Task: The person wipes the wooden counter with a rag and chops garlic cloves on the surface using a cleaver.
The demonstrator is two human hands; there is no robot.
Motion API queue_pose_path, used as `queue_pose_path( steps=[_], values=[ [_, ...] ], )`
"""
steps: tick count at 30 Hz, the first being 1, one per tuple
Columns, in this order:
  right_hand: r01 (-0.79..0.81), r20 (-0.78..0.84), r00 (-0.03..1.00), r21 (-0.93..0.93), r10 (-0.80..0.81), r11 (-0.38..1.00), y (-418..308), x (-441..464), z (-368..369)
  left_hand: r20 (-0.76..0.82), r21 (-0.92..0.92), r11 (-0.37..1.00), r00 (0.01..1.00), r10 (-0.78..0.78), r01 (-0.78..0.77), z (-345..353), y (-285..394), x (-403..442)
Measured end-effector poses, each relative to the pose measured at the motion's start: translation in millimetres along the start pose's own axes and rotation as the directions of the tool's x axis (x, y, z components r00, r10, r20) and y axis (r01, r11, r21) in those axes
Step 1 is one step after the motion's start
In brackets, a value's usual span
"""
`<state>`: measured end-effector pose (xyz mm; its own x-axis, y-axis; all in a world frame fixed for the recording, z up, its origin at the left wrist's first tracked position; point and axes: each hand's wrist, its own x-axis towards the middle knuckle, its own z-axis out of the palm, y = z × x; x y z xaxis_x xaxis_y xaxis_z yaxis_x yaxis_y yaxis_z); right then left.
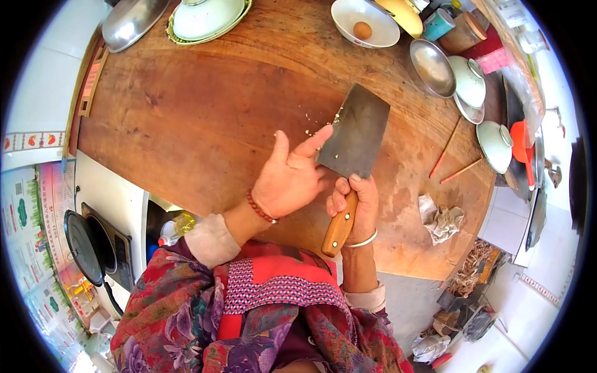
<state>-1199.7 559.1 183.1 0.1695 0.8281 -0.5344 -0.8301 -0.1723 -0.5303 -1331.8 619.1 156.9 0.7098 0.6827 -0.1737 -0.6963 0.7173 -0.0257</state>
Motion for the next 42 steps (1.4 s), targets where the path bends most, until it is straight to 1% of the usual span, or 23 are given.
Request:
queue_pose_path(
  steps=[1,3,4,6,7,8,10,11,12,13,14,16,19,23,26,27,29,30,32,33,38,40,42],
  values=[
    [-0.001,-0.001,1.0,-0.003,0.001,1.0,-2,-1,-1,0.0,-0.003,1.0,1.0,0.001,-0.001,-6,5,-3],
    [0.07,-0.021,0.997,-0.269,-0.079,0.961,-7,-1,-4,0.001,0.21,0.976,0.998,0.057,-0.056,-21,23,-13],
    [0.062,-0.024,0.997,-0.272,-0.071,0.96,-10,0,-7,-0.005,0.205,0.977,0.998,0.062,-0.059,-23,27,-18],
    [0.072,-0.034,0.991,-0.695,-0.133,0.716,-19,4,-14,-0.099,0.665,0.732,0.954,0.282,-0.147,-24,33,-27],
    [0.117,0.021,0.986,-0.8,-0.168,0.589,-22,6,-16,-0.067,0.747,0.642,0.942,0.329,-0.172,-28,35,-31],
    [0.113,0.021,0.987,-0.806,-0.161,0.582,-24,9,-19,-0.07,0.741,0.648,0.939,0.335,-0.176,-32,37,-34],
    [0.178,0.154,0.964,-0.979,-0.215,0.097,-26,14,-27,0.098,0.955,0.22,0.914,0.393,-0.197,-42,43,-36],
    [0.142,0.143,0.971,-0.99,-0.193,-0.016,-25,17,-31,0.098,0.953,0.225,0.911,0.401,-0.202,-46,45,-35],
    [0.141,0.143,0.972,-0.99,-0.187,-0.025,-22,16,-29,0.19,0.977,0.009,0.892,0.41,-0.212,-50,47,-35],
    [0.162,0.197,0.96,-0.97,-0.2,-0.179,-17,14,-25,0.281,0.955,-0.209,0.874,0.396,-0.212,-53,49,-35],
    [0.178,0.254,0.945,-0.927,-0.205,-0.329,-14,14,-22,0.28,0.956,-0.202,0.872,0.401,-0.214,-55,50,-33],
    [0.162,0.228,0.961,-0.924,-0.159,-0.348,-21,13,-15,0.437,0.752,-0.648,0.83,0.347,-0.125,-57,50,-31],
    [0.141,0.198,0.974,-0.907,-0.107,-0.398,-26,7,1,0.498,0.677,-0.73,0.791,0.356,-0.098,-76,54,-25],
    [0.136,0.251,0.948,-0.875,-0.197,-0.465,2,12,-11,0.592,0.654,-0.739,0.717,0.367,-0.162,-90,59,-21],
    [0.122,0.232,0.964,-0.82,-0.13,-0.56,-13,15,6,0.613,0.673,-0.723,0.663,0.429,-0.155,-88,55,-18],
    [0.12,0.233,0.964,-0.817,-0.132,-0.563,-20,14,13,0.625,0.671,-0.726,0.644,0.442,-0.153,-88,54,-16],
    [0.107,0.131,0.99,-0.937,-0.05,-0.332,-30,12,24,0.632,0.673,-0.725,0.623,0.461,-0.146,-91,54,-17],
    [0.105,0.128,0.991,-0.936,-0.049,-0.335,-20,15,17,0.638,0.662,-0.733,0.631,0.442,-0.156,-92,55,-18],
    [0.135,0.263,0.94,-0.872,-0.219,-0.471,10,24,-6,0.645,0.654,-0.738,0.634,0.428,-0.166,-93,57,-17],
    [0.126,0.23,0.95,-0.901,-0.211,-0.415,12,23,-4,0.656,0.646,-0.741,0.63,0.415,-0.184,-93,57,-17],
    [0.14,0.206,0.974,-0.877,-0.097,-0.46,-17,21,28,0.653,0.65,-0.739,0.629,0.422,-0.178,-91,56,-18],
    [0.058,0.156,0.974,-0.872,-0.162,-0.486,-1,22,27,0.636,0.672,-0.723,0.628,0.45,-0.163,-88,55,-18],
    [0.116,0.235,0.95,-0.878,-0.207,-0.464,10,25,15,0.64,0.671,-0.723,0.619,0.455,-0.162,-85,56,-15]
  ],
)
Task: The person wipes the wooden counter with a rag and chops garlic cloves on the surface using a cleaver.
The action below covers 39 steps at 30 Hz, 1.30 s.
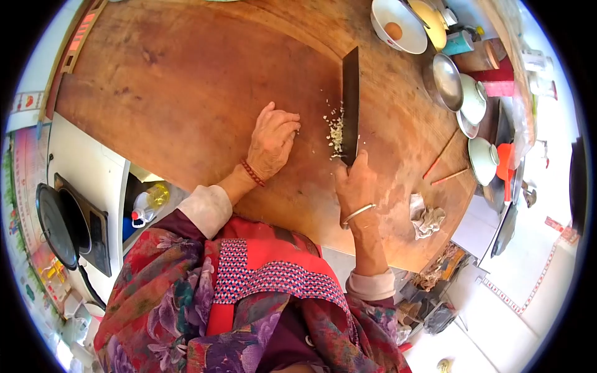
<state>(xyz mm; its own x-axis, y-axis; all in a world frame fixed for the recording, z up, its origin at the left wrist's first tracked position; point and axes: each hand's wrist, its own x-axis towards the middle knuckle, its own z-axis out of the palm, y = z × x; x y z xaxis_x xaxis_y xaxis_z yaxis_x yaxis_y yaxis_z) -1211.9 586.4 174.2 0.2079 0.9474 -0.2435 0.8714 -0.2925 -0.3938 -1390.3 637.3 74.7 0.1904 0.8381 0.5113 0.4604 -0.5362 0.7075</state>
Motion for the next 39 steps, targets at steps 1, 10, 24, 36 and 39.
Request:
queue_pose_path(
  steps=[1,10,24,36,39],
  values=[
    [-0.009,0.05,0.999,-0.004,0.009,1.0,-2,2,-5,0.004,0.0,1.0,1.0,-0.004,0.004,-2,1,-3],
    [0.001,-0.046,0.999,0.098,0.003,0.995,-7,-1,12,0.001,0.013,1.0,1.0,0.008,-0.008,2,-3,-5],
    [-0.078,0.139,0.989,0.195,0.051,0.978,-10,12,-19,0.016,0.016,1.0,1.0,0.009,-0.009,1,-3,-5],
    [-0.041,0.167,0.986,0.131,0.019,0.991,-12,19,-31,-0.003,0.011,1.0,1.0,0.002,-0.002,1,-3,-3],
    [-0.037,0.112,0.993,0.098,0.026,0.994,-8,6,-4,0.0,0.016,1.0,1.0,0.0,0.0,1,-5,-4]
  ],
)
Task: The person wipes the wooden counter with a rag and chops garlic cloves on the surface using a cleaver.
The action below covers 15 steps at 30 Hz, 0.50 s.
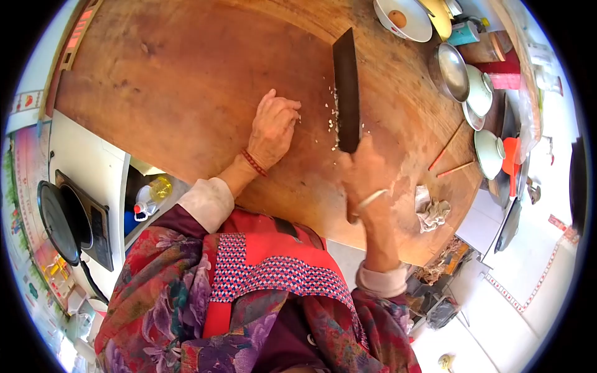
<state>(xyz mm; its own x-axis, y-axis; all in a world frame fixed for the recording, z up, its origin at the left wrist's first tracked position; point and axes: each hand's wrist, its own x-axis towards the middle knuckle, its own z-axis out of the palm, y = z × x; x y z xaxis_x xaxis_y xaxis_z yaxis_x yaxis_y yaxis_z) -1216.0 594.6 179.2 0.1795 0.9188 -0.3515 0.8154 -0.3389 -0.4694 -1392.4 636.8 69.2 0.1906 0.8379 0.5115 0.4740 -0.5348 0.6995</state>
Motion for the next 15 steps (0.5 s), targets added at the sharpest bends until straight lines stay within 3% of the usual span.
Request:
queue_pose_path(
  steps=[3,5,7,9,10,15],
  values=[
    [0.06,-0.085,0.994,-0.104,-0.069,0.993,15,-3,1,-0.006,0.004,1.0,1.0,0.011,-0.011,1,1,3],
    [0.102,0.04,0.994,-0.092,-0.099,0.991,17,-1,-26,0.001,0.0,1.0,1.0,0.005,-0.005,-1,2,0],
    [0.046,0.098,0.994,-0.068,-0.04,0.997,11,-4,-30,0.0,0.017,1.0,1.0,0.016,-0.016,0,1,-1],
    [0.102,-0.07,0.99,-0.23,-0.121,0.968,23,-5,-8,-0.01,0.007,1.0,1.0,0.014,-0.014,1,1,-1],
    [0.109,-0.068,0.989,-0.23,-0.128,0.967,27,0,-10,-0.022,0.006,1.0,1.0,0.013,-0.013,1,0,-1],
    [0.117,0.103,0.989,-0.151,-0.102,0.982,23,10,-41,0.009,0.02,1.0,1.0,0.023,-0.023,0,-1,0]
  ],
)
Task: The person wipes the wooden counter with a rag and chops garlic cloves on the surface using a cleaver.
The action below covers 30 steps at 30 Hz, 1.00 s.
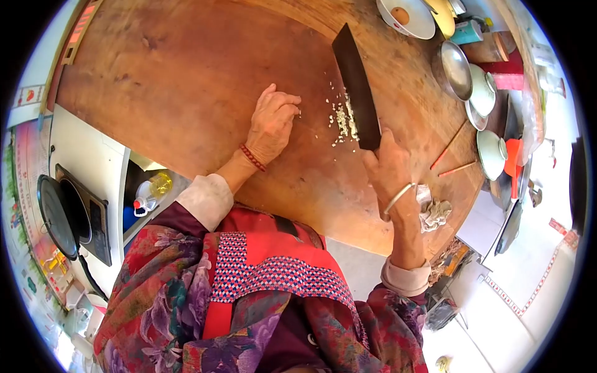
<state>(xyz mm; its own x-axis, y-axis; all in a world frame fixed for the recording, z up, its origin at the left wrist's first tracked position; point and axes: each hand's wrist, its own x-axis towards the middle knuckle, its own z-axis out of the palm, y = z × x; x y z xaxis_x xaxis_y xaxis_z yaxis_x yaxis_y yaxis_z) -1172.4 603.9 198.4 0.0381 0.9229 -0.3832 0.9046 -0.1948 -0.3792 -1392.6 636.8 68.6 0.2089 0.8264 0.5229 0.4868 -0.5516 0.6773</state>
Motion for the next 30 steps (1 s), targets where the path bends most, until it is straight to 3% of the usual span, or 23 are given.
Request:
queue_pose_path(
  steps=[1,4,8,10,11,14,17,23,27,29,30],
  values=[
    [-0.004,-0.028,1.0,-0.107,0.001,0.994,-3,-1,6,-0.001,-0.005,1.0,1.0,-0.004,0.004,0,1,-1],
    [0.066,-0.146,0.986,-0.141,-0.087,0.988,4,0,24,-0.012,-0.005,1.0,1.0,0.002,-0.002,0,2,0],
    [0.064,-0.037,0.997,-0.029,-0.065,0.998,8,10,-1,0.002,0.012,1.0,1.0,-0.003,0.003,1,1,-1],
    [0.098,-0.04,0.994,-0.121,-0.103,0.988,9,12,0,-0.013,0.012,1.0,1.0,0.002,-0.002,1,1,0],
    [0.145,-0.119,0.98,-0.104,-0.157,0.984,25,14,21,-0.019,0.014,1.0,1.0,0.003,-0.003,2,1,2],
    [0.217,-0.128,0.965,-0.1,-0.229,0.971,25,17,17,-0.01,0.011,1.0,1.0,-0.004,0.005,0,3,-2],
    [0.132,-0.024,0.99,-0.118,-0.136,0.984,5,19,-18,-0.009,0.032,0.999,1.0,-0.006,0.006,1,1,-1],
    [0.238,-0.071,0.967,-0.087,-0.245,0.967,27,28,6,-0.007,0.035,0.999,1.0,0.002,-0.002,0,4,0],
    [0.166,-0.027,0.985,-0.076,-0.169,0.983,18,22,5,0.0,0.04,0.999,1.0,-0.014,0.014,0,2,0],
    [0.206,-0.205,0.953,-0.096,-0.222,0.974,27,17,33,-0.001,0.027,1.0,1.0,-0.01,0.01,1,2,3],
    [0.208,-0.211,0.951,-0.102,-0.226,0.973,26,17,29,-0.01,0.023,1.0,1.0,-0.011,0.011,2,1,3]
  ],
)
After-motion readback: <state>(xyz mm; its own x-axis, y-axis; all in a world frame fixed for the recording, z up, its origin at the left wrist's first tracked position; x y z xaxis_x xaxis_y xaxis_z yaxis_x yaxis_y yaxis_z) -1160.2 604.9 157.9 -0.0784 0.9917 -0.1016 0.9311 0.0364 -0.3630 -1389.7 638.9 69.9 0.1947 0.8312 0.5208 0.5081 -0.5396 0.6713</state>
